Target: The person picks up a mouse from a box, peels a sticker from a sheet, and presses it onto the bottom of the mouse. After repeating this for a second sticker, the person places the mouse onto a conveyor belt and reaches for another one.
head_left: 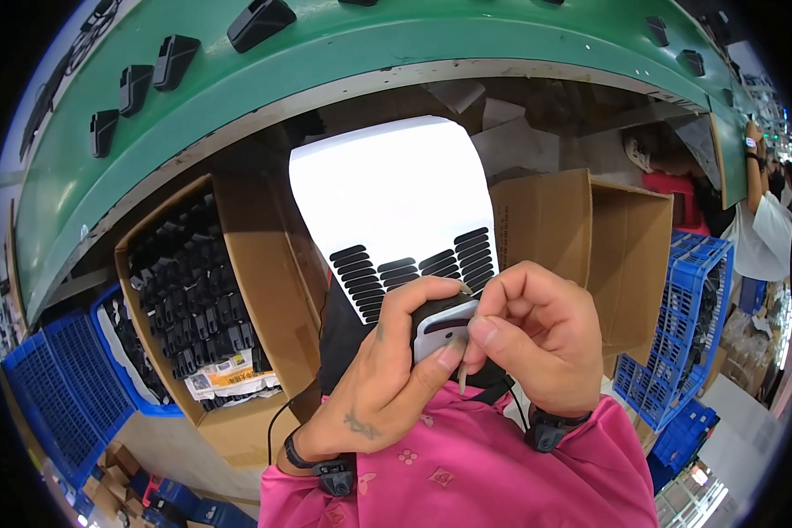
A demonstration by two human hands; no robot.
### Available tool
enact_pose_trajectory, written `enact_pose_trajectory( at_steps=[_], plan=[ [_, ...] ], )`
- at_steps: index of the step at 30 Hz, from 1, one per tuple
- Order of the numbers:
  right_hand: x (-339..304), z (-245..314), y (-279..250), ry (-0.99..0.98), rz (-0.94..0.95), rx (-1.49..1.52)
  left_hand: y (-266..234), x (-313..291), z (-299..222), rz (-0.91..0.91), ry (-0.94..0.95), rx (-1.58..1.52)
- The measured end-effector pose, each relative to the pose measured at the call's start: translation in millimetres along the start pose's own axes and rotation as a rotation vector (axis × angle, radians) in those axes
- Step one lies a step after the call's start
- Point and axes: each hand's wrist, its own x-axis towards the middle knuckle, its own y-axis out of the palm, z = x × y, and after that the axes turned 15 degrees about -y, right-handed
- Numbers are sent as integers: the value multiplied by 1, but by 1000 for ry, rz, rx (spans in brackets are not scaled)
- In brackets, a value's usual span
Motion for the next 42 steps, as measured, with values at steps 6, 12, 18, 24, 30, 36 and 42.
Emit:
enact_pose_trajectory(
  at_steps=[6,12,18,24,30,36,42],
  plan=[
    [-1,1,3,2,-41,-16,2,0,-1,-14,-28,-1],
    [-1,-1,6,-20,-65,-47,3,2,5,-59,52,69],
    [-2,-6,6,-49,-67,-76,5,2,4,-67,20,53],
    [-2,-8,8,-48,-88,-115,5,3,6,-75,54,72],
    [0,-11,8,-32,-126,-111,6,4,8,-84,40,25],
    [0,-15,-10,3,-140,-248,4,7,12,14,-18,-356],
    [-5,-26,-5,-73,-21,-263,1,13,14,78,-30,-579]
  ],
)
